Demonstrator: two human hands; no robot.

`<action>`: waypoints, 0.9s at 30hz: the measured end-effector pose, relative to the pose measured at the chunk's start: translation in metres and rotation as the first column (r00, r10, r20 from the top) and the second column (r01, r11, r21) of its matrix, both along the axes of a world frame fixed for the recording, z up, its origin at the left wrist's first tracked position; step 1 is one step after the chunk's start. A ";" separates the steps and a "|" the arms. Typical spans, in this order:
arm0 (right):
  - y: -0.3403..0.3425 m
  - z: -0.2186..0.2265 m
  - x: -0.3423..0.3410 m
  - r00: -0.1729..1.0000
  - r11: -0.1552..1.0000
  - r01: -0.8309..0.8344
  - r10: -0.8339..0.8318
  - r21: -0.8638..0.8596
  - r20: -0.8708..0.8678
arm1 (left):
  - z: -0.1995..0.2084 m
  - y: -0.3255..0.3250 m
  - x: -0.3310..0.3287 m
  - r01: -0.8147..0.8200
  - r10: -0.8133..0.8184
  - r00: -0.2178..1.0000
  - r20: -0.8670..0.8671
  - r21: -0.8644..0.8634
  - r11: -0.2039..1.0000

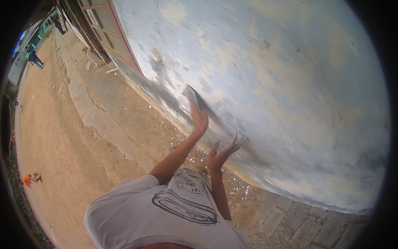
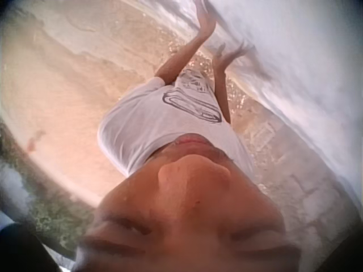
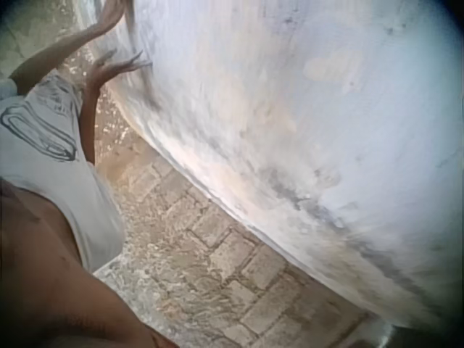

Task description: The person sands the exterior wall of a building using a piece of sandpaper held by hand, moving the sandpaper in circular and sweeping motions across the surface.

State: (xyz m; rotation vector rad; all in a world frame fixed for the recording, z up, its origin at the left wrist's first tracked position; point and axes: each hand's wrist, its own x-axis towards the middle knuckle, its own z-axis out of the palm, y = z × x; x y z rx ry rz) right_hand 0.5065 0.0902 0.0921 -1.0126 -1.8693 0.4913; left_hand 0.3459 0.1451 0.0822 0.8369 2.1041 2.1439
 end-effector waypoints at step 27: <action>-0.009 -0.029 -0.147 0.981 0.971 0.191 -0.186 -0.141 0.050 | -0.019 -0.043 -0.144 0.100 -0.126 0.980 -0.156 -0.160 0.982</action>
